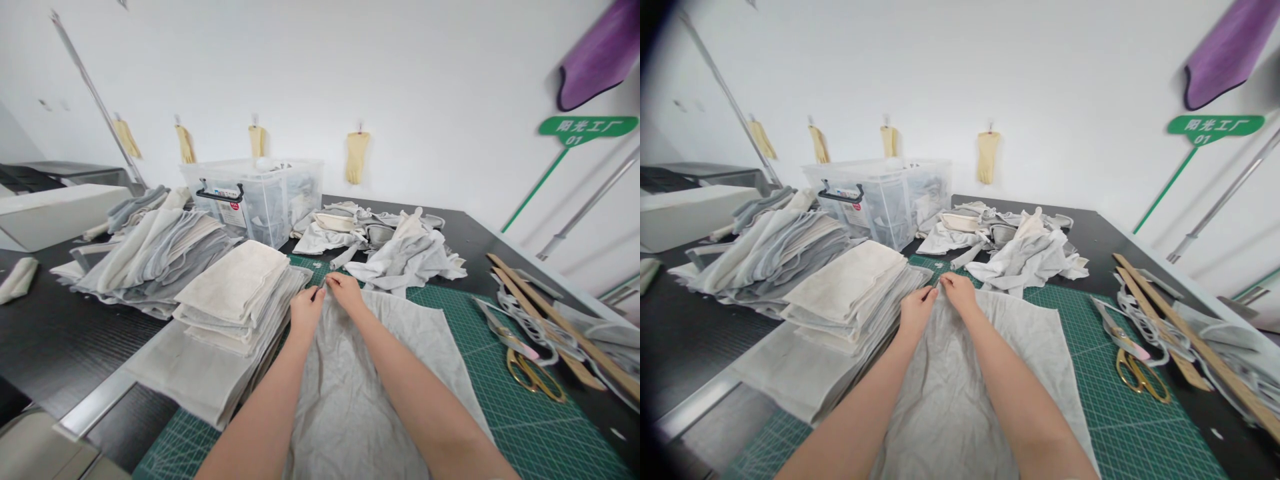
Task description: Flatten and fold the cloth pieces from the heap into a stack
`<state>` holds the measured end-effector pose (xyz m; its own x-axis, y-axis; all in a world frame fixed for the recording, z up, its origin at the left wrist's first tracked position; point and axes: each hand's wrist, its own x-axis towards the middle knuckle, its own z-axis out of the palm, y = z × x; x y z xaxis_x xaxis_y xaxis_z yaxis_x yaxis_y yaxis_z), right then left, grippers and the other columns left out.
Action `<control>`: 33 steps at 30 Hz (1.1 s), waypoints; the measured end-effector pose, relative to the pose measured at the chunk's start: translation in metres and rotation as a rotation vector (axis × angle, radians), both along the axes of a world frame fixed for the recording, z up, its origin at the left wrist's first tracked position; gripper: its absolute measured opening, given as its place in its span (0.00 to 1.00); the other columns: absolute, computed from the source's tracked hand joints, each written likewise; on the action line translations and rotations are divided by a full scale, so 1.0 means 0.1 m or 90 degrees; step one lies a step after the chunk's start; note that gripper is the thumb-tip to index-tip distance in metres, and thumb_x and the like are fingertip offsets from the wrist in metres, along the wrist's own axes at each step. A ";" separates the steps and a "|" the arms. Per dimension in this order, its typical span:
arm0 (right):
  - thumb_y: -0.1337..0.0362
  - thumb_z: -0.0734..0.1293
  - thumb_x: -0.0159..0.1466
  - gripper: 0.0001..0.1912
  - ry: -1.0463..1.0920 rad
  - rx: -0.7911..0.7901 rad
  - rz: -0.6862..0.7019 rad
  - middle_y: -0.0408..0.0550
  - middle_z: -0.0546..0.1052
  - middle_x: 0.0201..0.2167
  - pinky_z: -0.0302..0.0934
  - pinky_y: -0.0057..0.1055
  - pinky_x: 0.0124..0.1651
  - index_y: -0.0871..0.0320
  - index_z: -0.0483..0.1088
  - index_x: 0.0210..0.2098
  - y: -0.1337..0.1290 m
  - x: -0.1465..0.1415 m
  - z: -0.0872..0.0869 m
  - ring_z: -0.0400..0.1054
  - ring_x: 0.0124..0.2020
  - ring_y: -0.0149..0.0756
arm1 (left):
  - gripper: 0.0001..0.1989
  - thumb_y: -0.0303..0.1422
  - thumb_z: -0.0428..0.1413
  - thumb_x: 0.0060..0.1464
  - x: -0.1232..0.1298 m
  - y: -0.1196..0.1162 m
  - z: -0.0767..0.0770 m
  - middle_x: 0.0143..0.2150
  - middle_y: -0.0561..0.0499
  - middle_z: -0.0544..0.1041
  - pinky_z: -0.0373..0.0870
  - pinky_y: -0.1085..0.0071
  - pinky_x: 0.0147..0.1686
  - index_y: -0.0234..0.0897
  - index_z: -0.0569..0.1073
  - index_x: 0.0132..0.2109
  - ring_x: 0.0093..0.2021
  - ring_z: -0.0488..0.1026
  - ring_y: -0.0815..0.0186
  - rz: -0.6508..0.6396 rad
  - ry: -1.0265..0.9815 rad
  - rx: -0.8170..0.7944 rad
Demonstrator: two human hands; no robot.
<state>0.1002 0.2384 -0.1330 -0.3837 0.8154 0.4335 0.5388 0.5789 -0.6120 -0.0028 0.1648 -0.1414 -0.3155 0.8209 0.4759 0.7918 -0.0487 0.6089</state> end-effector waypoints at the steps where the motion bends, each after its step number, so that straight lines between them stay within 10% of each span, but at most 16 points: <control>1: 0.65 0.56 0.55 0.10 0.000 0.001 -0.002 0.39 0.73 0.29 0.56 0.23 0.34 0.52 0.69 0.28 0.00 0.00 0.00 0.65 0.31 0.30 | 0.15 0.37 0.44 0.49 0.00 0.00 0.00 0.23 0.51 0.70 0.55 0.78 0.25 0.34 0.72 0.30 0.24 0.64 0.72 0.002 0.000 -0.002; 33: 0.63 0.56 0.56 0.10 -0.011 0.029 -0.010 0.39 0.73 0.29 0.55 0.23 0.33 0.53 0.68 0.29 0.02 0.01 -0.04 0.65 0.31 0.29 | 0.14 0.34 0.43 0.49 0.02 0.00 0.03 0.22 0.52 0.69 0.52 0.79 0.23 0.33 0.70 0.28 0.23 0.62 0.73 -0.017 -0.011 -0.023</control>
